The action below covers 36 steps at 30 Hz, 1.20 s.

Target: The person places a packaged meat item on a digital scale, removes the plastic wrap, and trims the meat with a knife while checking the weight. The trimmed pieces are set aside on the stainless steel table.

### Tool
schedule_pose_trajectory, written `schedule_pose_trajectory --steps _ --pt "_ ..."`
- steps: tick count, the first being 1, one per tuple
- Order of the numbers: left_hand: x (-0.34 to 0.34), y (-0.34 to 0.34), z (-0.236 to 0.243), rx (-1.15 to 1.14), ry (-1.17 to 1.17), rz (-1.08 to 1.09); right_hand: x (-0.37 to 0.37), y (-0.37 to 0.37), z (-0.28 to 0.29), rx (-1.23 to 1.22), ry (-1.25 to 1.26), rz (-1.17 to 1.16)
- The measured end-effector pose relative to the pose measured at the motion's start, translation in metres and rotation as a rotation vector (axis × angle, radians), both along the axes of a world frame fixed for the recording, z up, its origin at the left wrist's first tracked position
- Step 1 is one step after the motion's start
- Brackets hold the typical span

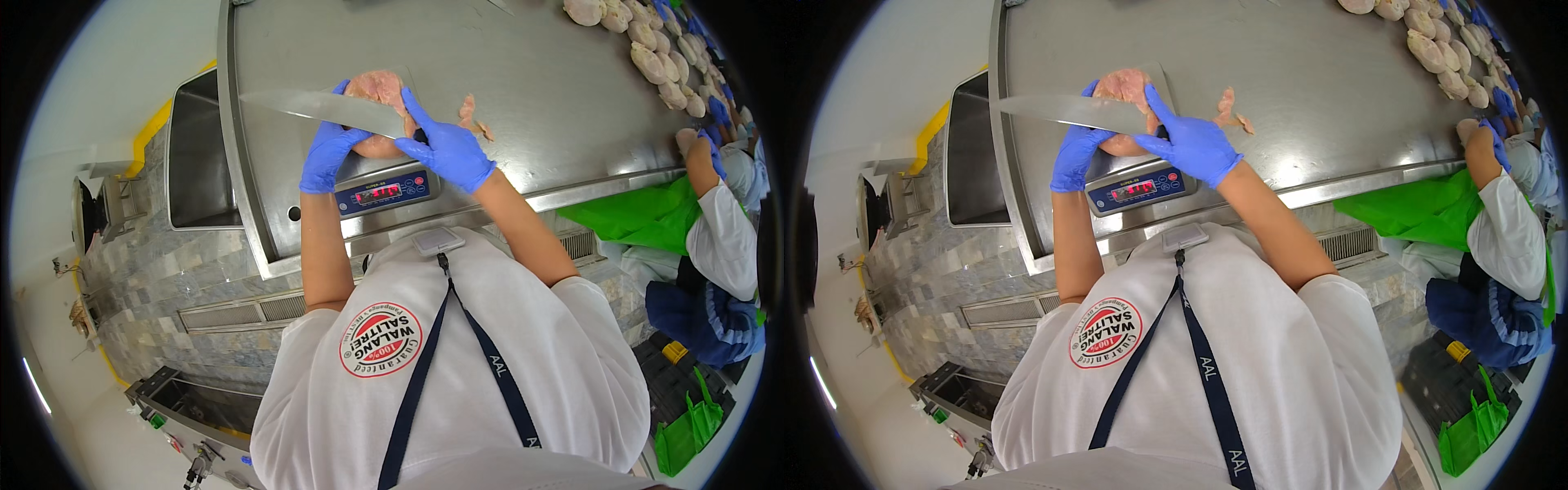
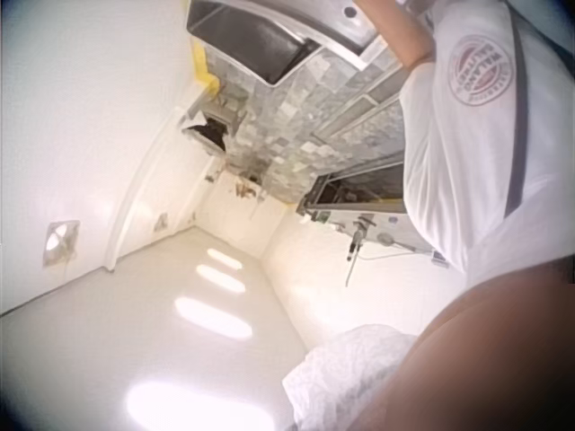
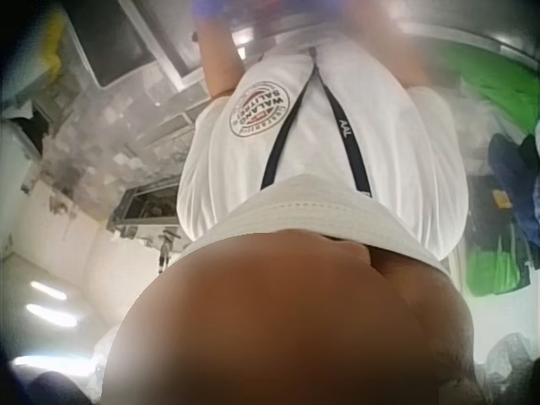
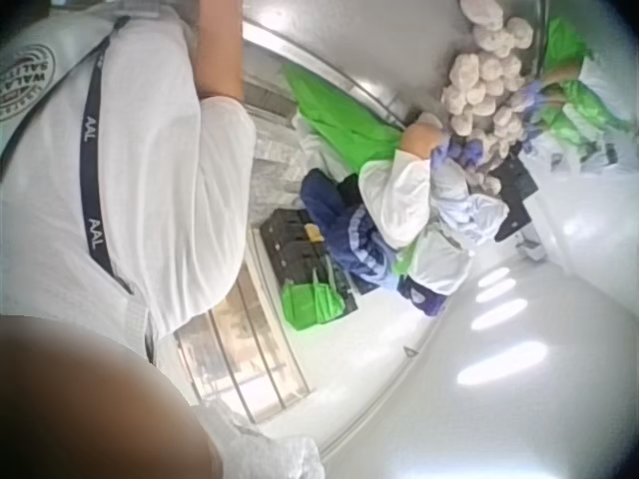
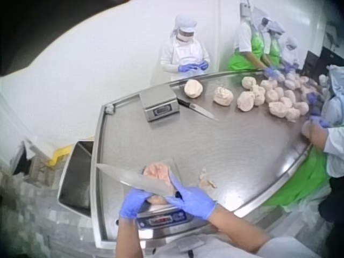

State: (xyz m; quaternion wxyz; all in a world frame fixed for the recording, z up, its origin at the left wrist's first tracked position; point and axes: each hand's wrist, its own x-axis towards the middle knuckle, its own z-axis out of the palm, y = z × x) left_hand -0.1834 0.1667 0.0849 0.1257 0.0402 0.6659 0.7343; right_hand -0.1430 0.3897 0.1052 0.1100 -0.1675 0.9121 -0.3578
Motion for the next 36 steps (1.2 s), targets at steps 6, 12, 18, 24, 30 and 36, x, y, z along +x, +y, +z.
schedule_pose_trajectory --steps 6,12,18,24,30,36 --pt "-0.004 -0.002 0.003 0.031 0.028 -0.059 0.002 0.026 -0.024 0.006 0.073 -0.017" --pt "-0.011 -0.003 -0.003 -0.047 0.015 -0.068 -0.015 0.006 -0.006 0.078 -0.038 -0.002" --pt "0.001 0.009 -0.005 -0.182 0.061 -0.11 -0.048 -0.001 -0.004 -0.037 0.033 -0.134" --pt "0.005 0.005 -0.009 -0.271 0.143 -0.028 -0.019 0.01 -0.017 -0.134 0.039 -0.151" --pt "0.019 0.028 0.011 -0.431 0.199 -0.071 0.024 0.023 -0.02 -0.209 -0.124 -0.083" --pt "0.018 0.034 0.019 -0.342 0.157 -0.067 0.021 0.035 -0.017 -0.208 -0.118 -0.065"
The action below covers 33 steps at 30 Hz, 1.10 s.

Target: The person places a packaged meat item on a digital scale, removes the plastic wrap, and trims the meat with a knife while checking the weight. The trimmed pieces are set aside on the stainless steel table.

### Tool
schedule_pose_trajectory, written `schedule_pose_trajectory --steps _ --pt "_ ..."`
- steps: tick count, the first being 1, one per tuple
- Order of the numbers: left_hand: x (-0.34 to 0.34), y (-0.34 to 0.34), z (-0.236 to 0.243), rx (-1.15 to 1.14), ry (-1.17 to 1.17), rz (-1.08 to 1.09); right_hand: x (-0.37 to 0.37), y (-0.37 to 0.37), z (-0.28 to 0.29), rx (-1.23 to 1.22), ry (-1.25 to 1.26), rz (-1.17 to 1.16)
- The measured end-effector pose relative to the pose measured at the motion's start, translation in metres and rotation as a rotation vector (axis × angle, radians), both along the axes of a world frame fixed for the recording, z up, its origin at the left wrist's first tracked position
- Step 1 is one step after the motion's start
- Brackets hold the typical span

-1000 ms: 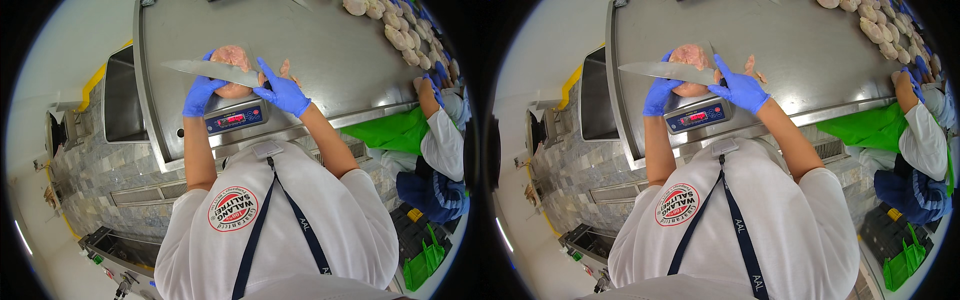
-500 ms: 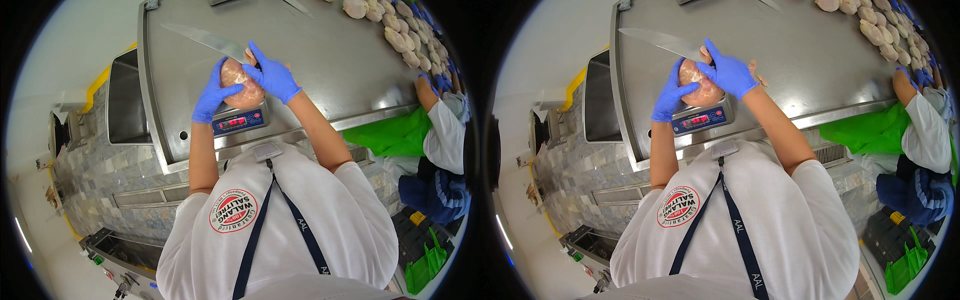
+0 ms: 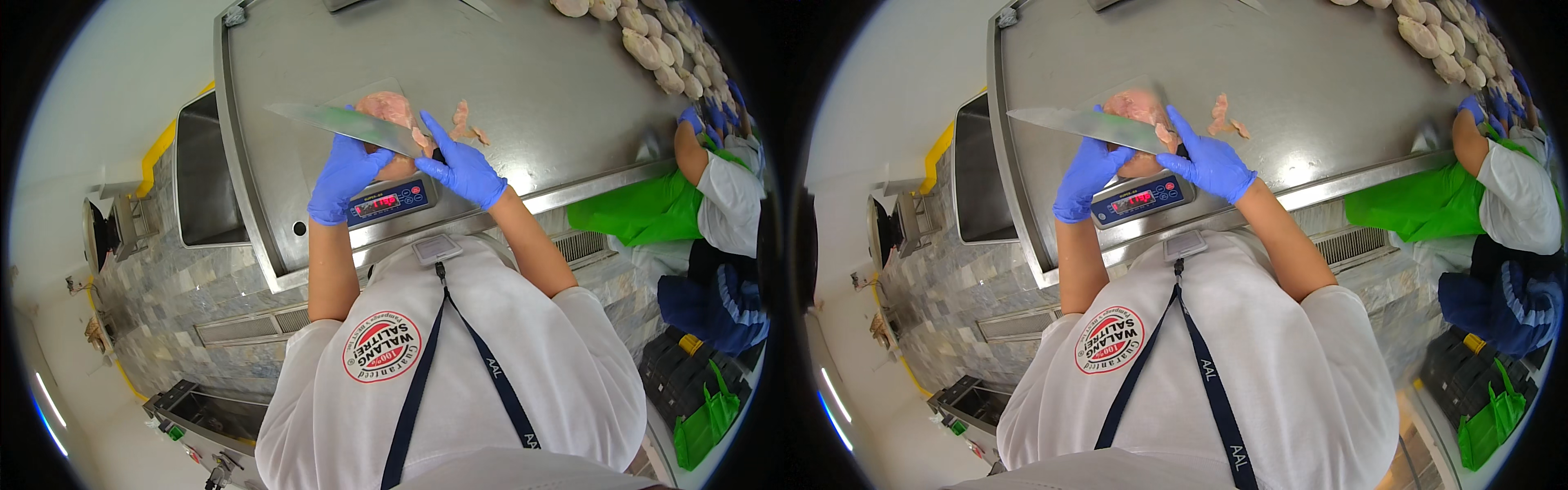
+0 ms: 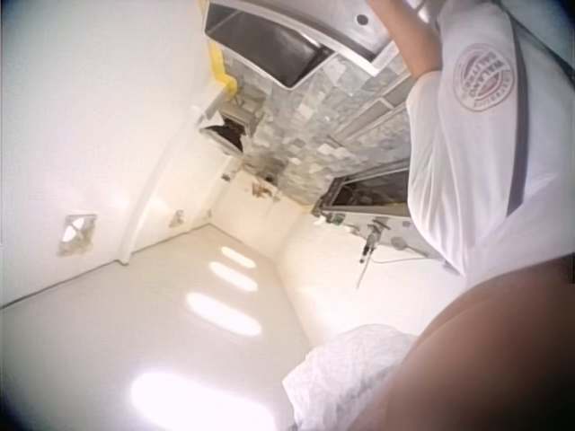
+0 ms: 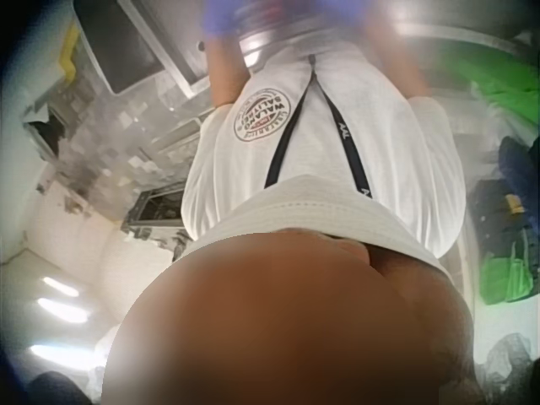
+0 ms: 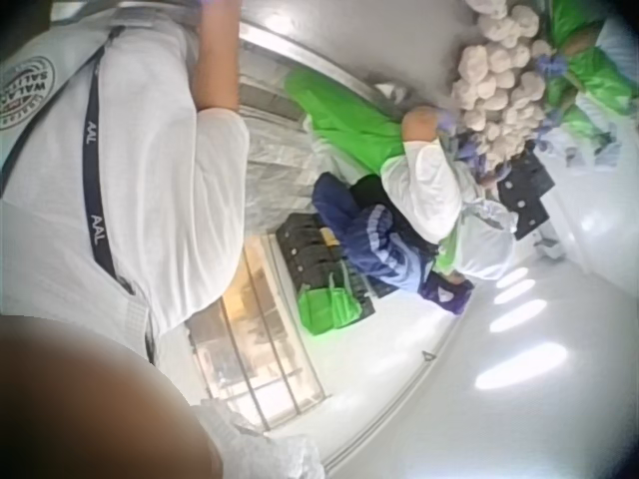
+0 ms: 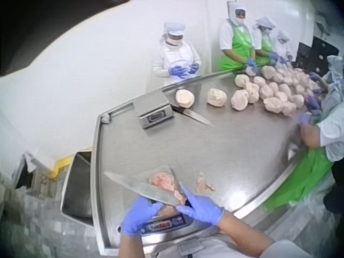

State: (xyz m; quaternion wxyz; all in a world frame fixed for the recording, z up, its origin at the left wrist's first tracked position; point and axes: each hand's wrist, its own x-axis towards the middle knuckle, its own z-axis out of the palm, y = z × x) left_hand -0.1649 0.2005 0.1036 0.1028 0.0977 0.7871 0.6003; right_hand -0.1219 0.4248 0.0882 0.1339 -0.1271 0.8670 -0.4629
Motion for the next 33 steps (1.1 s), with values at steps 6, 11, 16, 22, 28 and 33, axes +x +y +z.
schedule_pose_trajectory --steps 6,11,16,22,28,33 --pt "-0.009 0.008 0.004 -0.106 0.032 -0.056 -0.003 0.001 -0.002 -0.05 -0.015 0.014" --pt "-0.013 0.013 -0.005 -0.244 0.232 0.001 -0.01 0.005 -0.011 0.059 0.093 0.035" --pt "-0.016 0.01 0.0 -0.161 0.116 -0.078 -0.028 -0.001 -0.007 0.128 0.063 0.039" --pt "-0.017 0.012 0.012 -0.053 -0.024 -0.124 -0.051 -0.005 -0.005 0.159 0.074 0.076" --pt "-0.026 0.004 -0.008 -0.308 0.136 -0.149 -0.074 -0.016 0.013 0.167 0.026 -0.052" --pt "-0.03 -0.017 0.002 -0.37 0.117 -0.251 -0.065 -0.002 -0.021 -0.09 0.09 -0.051"
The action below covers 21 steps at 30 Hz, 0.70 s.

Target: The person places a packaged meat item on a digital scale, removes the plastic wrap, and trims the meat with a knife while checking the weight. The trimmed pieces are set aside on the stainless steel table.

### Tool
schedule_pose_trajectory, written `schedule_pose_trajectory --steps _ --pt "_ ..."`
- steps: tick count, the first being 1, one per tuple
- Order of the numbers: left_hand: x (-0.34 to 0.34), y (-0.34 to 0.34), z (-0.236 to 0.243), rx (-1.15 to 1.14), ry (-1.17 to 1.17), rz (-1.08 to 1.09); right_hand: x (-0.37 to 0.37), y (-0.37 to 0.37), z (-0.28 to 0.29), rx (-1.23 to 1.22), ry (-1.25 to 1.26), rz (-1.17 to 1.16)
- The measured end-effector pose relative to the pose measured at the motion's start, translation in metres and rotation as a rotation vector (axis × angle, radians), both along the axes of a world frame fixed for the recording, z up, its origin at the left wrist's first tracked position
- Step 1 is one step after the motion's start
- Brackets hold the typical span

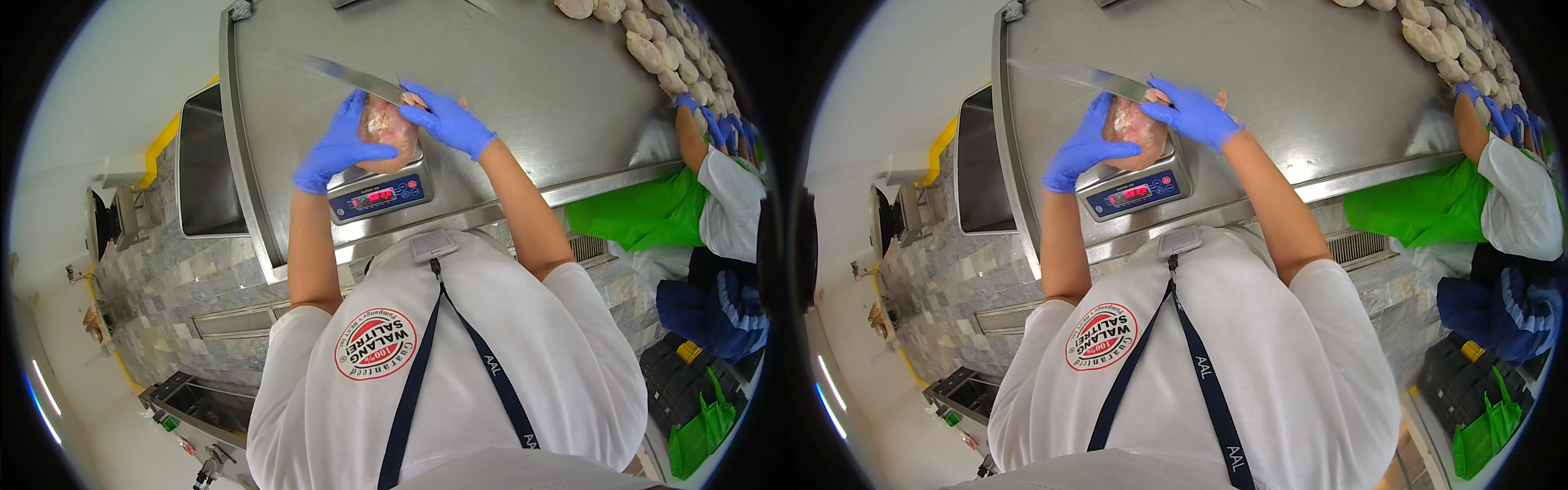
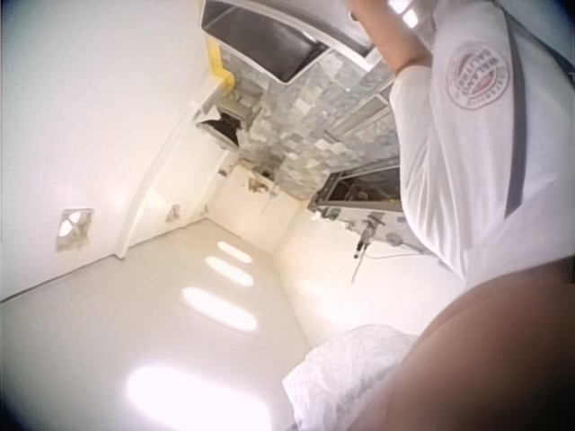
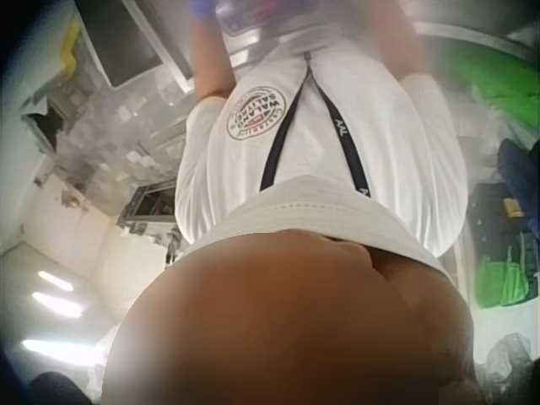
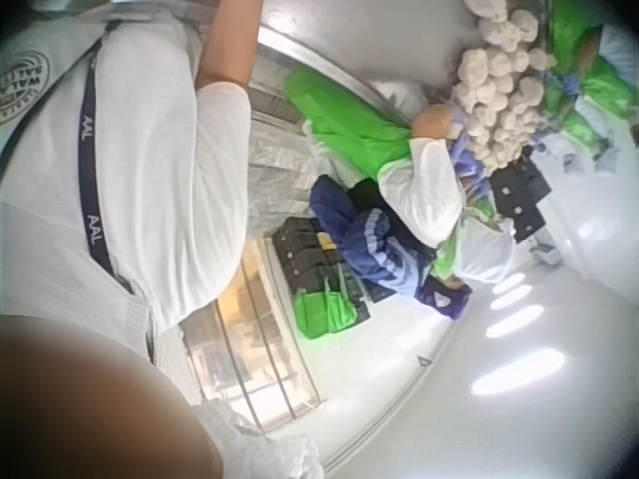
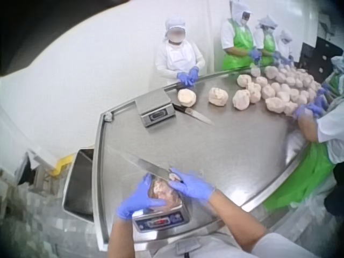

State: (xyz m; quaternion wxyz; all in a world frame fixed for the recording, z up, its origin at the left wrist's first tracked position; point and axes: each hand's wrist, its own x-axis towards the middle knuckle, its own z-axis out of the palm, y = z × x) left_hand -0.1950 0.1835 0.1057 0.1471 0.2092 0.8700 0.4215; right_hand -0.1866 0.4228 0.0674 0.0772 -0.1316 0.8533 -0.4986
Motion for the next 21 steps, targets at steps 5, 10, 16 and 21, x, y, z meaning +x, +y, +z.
schedule_pose_trajectory --steps 5,10,16,21 --pt "0.016 -0.039 0.017 -0.038 -0.012 -0.016 0.041 0.027 -0.015 -0.315 -0.464 -0.199" --pt "0.03 -0.048 0.026 0.043 -0.035 0.333 0.049 0.035 -0.024 -0.339 -0.266 -0.279" --pt "0.041 -0.081 0.036 0.271 -0.032 0.67 0.041 0.044 -0.042 0.014 0.031 -0.372" --pt "0.055 -0.079 0.039 0.234 0.031 0.681 0.049 0.035 -0.025 -0.446 -0.187 -0.3"
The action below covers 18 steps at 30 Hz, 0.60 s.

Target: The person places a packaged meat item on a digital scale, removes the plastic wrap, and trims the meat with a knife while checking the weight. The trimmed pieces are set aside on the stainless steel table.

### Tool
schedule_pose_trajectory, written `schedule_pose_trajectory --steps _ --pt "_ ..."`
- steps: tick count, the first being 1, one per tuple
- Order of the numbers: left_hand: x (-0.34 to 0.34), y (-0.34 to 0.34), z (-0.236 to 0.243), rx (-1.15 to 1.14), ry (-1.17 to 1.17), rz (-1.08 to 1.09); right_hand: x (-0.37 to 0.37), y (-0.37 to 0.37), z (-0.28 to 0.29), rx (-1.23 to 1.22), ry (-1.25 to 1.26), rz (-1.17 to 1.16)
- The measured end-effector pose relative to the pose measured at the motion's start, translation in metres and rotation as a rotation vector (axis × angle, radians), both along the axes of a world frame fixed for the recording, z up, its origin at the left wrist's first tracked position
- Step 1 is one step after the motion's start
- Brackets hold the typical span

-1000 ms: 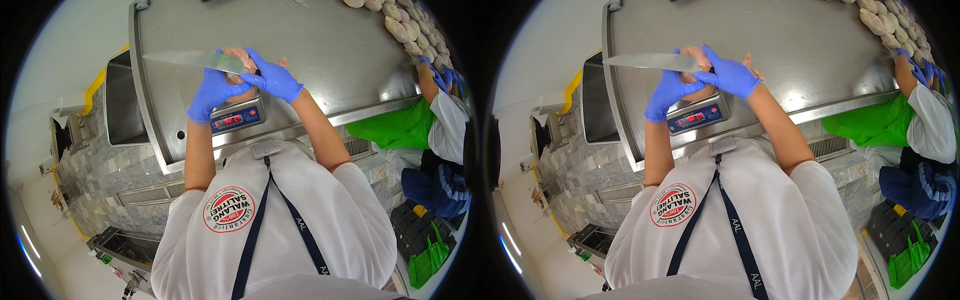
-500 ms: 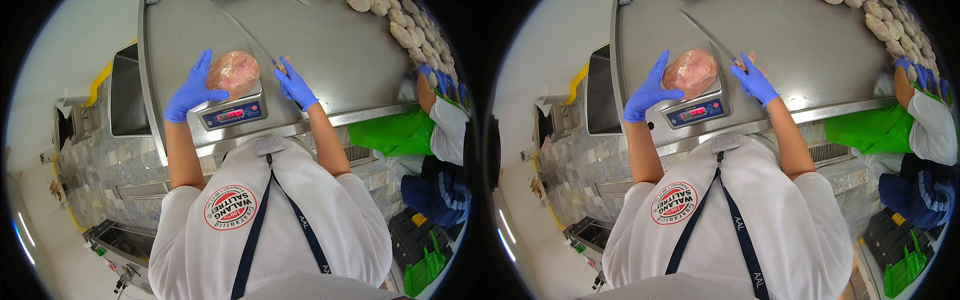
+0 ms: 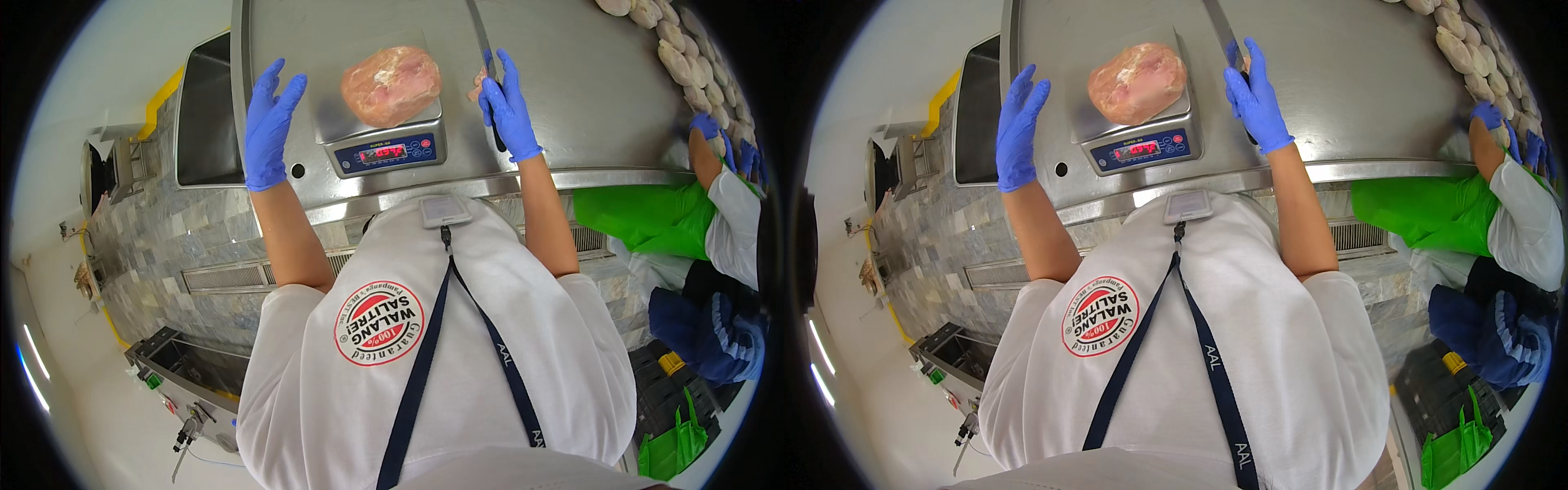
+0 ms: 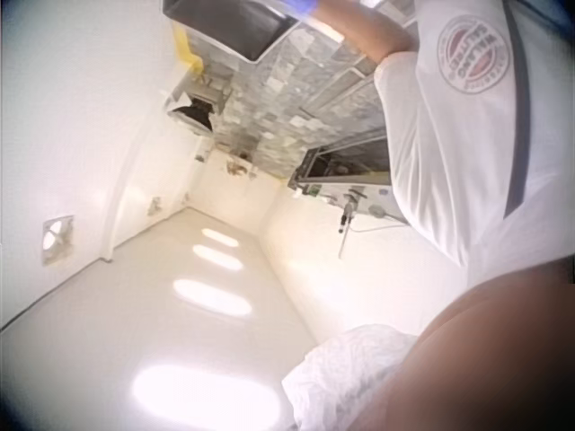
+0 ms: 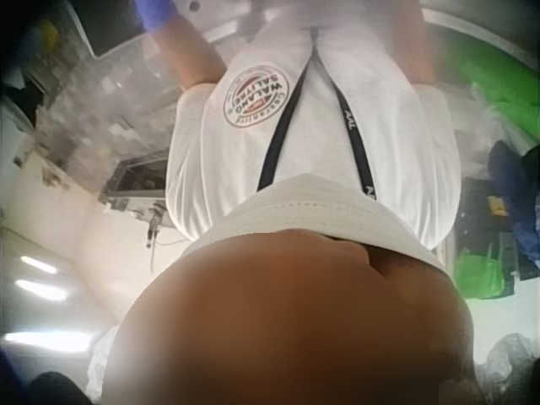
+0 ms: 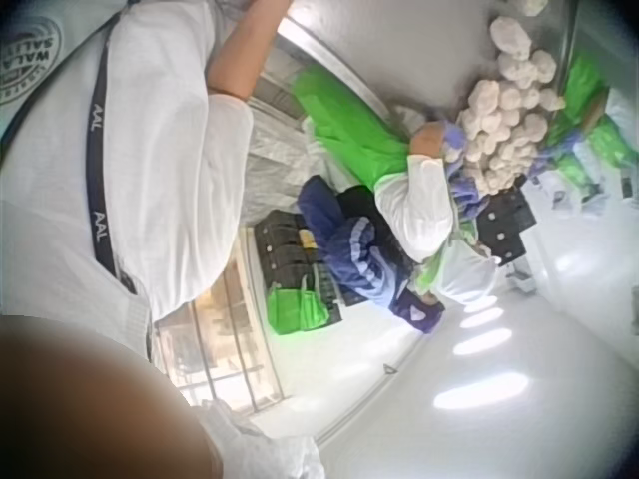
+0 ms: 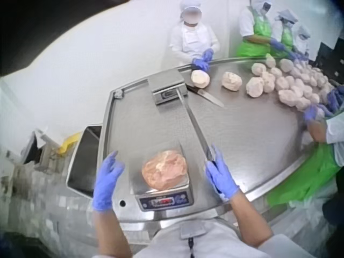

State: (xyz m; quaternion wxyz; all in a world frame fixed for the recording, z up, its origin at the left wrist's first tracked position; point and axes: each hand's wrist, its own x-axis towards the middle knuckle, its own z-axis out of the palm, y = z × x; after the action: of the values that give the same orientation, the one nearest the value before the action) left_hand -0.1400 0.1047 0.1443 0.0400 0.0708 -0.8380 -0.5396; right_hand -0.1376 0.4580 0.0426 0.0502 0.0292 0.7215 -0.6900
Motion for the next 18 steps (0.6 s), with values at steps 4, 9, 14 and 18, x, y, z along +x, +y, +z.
schedule_pose_trajectory --steps 4,9,14,18 --pt "-0.001 0.027 0.005 -0.308 0.102 -0.063 -0.011 0.008 -0.017 0.343 -0.045 -0.071" --pt "-0.008 0.082 -0.022 -0.494 0.162 -0.231 0.008 -0.013 -0.035 0.34 0.258 -0.086" --pt "-0.024 0.103 -0.037 -0.733 0.183 -0.302 0.045 -0.031 0.017 0.512 0.12 0.062" --pt "-0.024 0.112 -0.019 -0.796 -0.032 -0.448 0.065 -0.032 0.025 0.597 0.066 0.145"
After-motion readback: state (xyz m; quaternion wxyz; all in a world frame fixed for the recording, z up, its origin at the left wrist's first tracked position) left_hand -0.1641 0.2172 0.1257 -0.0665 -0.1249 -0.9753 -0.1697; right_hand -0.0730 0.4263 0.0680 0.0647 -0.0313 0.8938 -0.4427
